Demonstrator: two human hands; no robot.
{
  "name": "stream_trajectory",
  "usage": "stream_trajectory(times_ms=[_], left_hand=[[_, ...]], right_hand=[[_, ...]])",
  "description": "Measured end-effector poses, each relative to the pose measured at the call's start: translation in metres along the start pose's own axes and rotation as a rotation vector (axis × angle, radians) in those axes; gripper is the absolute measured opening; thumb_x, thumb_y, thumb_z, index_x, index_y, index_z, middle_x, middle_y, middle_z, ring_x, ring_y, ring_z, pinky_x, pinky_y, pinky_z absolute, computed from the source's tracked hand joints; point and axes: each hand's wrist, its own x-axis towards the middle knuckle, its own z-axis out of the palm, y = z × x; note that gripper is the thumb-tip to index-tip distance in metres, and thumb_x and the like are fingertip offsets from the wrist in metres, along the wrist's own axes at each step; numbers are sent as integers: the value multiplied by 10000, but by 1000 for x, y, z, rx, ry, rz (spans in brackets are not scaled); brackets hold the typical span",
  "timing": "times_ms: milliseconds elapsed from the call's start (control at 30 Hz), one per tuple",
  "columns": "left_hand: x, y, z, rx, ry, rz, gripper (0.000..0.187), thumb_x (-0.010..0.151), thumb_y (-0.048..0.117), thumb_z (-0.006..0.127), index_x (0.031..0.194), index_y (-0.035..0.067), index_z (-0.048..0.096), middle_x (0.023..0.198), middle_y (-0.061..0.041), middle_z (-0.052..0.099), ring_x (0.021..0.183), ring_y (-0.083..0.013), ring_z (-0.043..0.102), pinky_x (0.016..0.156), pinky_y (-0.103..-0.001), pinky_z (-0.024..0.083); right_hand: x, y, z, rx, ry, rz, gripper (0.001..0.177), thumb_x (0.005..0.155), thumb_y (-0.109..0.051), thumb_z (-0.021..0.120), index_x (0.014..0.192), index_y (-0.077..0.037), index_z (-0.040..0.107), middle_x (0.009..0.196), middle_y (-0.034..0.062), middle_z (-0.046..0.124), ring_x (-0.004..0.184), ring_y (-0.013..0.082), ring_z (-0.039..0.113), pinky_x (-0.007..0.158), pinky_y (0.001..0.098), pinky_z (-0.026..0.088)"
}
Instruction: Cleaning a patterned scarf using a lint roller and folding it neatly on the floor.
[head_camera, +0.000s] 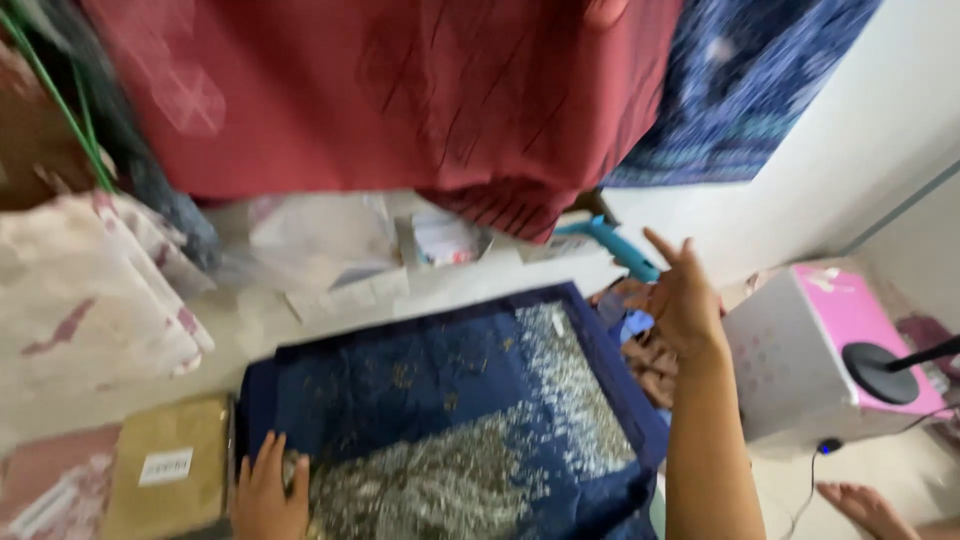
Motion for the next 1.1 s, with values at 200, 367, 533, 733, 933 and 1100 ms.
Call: stream_trajectory(times_ms=[200, 367, 533, 733, 933, 1100], left_hand=[[30, 40, -50, -80, 420, 225, 399, 965, 373, 647, 1269, 125, 721, 1189, -84, 727, 1146, -380, 671, 992, -510, 500], [113, 39, 1, 25, 653, 144, 393, 913, 409, 756, 1186, 127, 782, 1002, -147, 743, 926, -367, 736, 828, -488, 574], [133, 56, -5, 3, 559, -81, 396, 876, 481, 751, 1134, 181, 745, 1037, -129, 686, 914, -417, 684, 804, -555, 542], [133, 58, -13, -93, 251, -155, 401, 995, 572, 611, 1189, 222, 633, 1125, -99, 596, 1086, -439, 625, 989, -613, 467], [136, 52, -9, -202, 227, -126, 221, 971, 286, 701, 1145, 179, 618, 1196, -76, 672, 1271, -346, 580, 1226, -630, 201], [140, 38, 6, -309, 401, -51, 220, 962, 375, 735, 1112, 226, 674, 971, -5, 769, 1017, -271, 708, 1151, -528, 332]], right_hand=[[24, 135, -54, -426, 442, 142, 297, 1016, -230, 578, 1255, -70, 653, 1005, 42, 687, 761, 121, 596, 629, 246, 467], [80, 244, -123, -1231, 405, -79, 436, 897, -327, 828, 1289, -163, 732, 1068, 81, 728, 1028, 281, 698, 887, 423, 552], [108, 272, -122, -1634, 384, -300, 485, 924, -455, 786, 1309, -164, 731, 1144, 52, 705, 1085, 301, 667, 911, 430, 543], [104, 274, -116, -1656, 385, -157, 337, 933, -430, 748, 1232, -273, 740, 1189, -7, 622, 1180, 314, 578, 949, 454, 467], [105, 269, -120, -1658, 357, -185, 209, 914, -390, 801, 1066, -257, 747, 1148, -47, 683, 1169, 276, 626, 939, 448, 505], [96, 255, -101, -1192, 401, -119, 109, 971, -198, 785, 1067, -205, 734, 981, 62, 755, 1028, 330, 713, 856, 455, 538]])
